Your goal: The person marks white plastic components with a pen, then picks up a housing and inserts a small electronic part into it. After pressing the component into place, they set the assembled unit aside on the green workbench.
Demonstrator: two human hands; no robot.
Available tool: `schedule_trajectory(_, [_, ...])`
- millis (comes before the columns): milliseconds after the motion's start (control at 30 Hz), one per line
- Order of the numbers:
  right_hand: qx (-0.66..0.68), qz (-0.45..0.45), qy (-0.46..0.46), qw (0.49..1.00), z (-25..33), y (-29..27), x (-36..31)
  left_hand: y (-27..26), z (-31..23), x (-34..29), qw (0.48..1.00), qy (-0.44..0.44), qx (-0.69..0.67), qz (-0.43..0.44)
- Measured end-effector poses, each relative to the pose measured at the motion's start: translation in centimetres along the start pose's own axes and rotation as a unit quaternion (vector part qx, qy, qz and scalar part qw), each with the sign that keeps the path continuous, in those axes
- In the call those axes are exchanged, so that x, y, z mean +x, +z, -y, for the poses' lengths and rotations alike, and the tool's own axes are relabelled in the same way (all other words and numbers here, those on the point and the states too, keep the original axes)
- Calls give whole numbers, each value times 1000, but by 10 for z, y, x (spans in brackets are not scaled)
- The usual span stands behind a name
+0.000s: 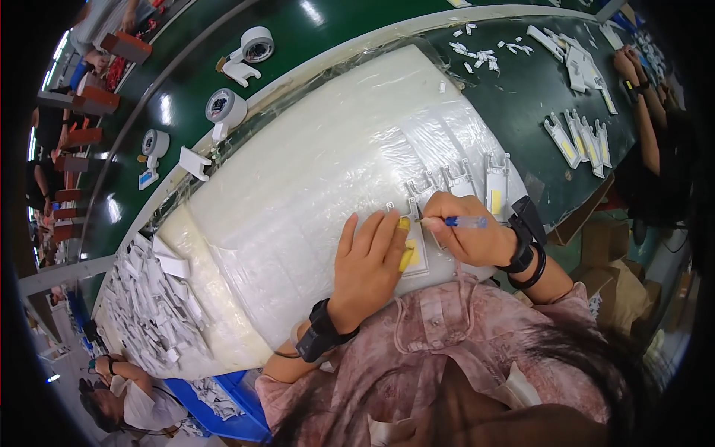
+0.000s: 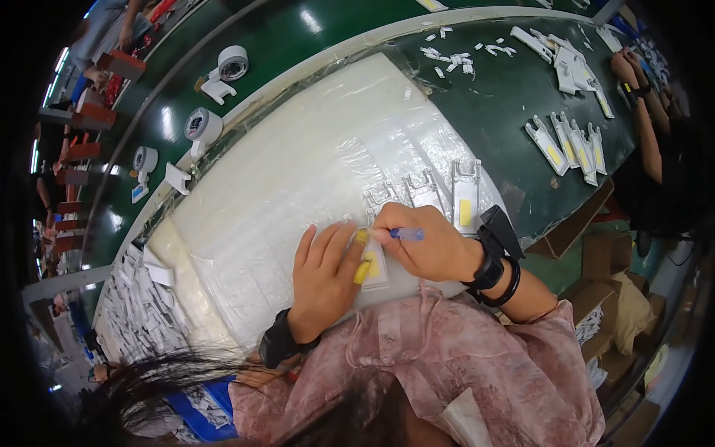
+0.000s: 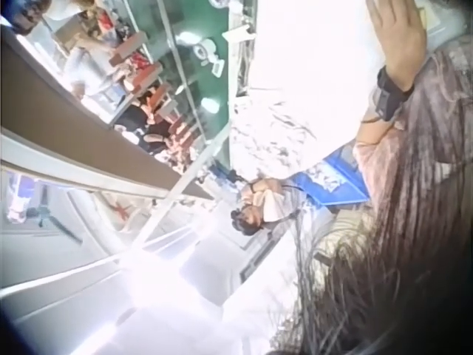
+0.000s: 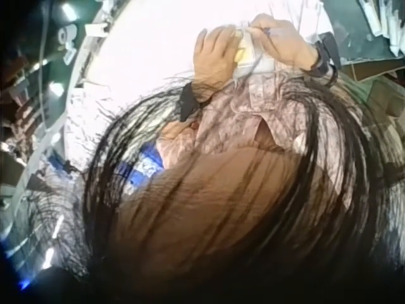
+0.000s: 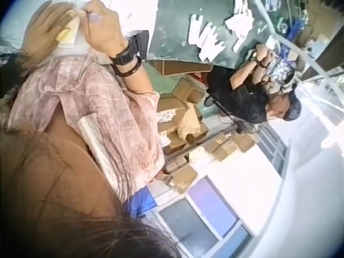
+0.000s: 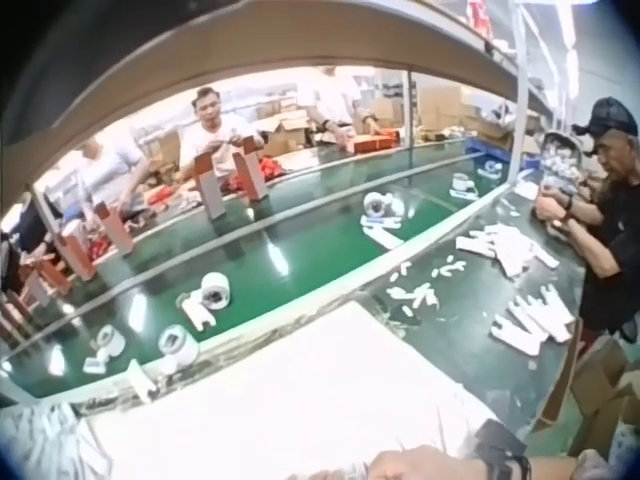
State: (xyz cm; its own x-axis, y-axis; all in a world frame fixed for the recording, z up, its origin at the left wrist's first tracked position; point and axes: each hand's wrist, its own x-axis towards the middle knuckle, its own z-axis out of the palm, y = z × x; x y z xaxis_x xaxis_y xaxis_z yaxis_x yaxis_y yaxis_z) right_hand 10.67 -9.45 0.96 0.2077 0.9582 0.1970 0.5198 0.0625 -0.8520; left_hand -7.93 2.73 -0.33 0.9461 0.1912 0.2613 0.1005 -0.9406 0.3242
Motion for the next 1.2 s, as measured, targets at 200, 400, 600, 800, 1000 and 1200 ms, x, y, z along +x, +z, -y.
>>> schedule_trajectory(200, [-4,6,-2,1000,-3,3,1,2,1,-1,1000,7,12,0])
schedule_trajectory(400, [-32,0,-17,999,-8,10,1,3,2,0,1000,7,16,-2])
schedule_trajectory(600, [-27,12,-13,999,-12,7,3,0,-1,3,1000,-7,16,-4])
schedule_trajectory(800, [9,-26,-35,999,-13,17,4,0,0,-1,1000,-16,-6,17])
schedule_trajectory(1000, [63,9,0,998,-14,19,4,-3,-1,-2,999,-30,-23,26])
schedule_trajectory(1200, [55,19,9,998,-16,19,4,-3,0,-3,998,-29,-32,44])
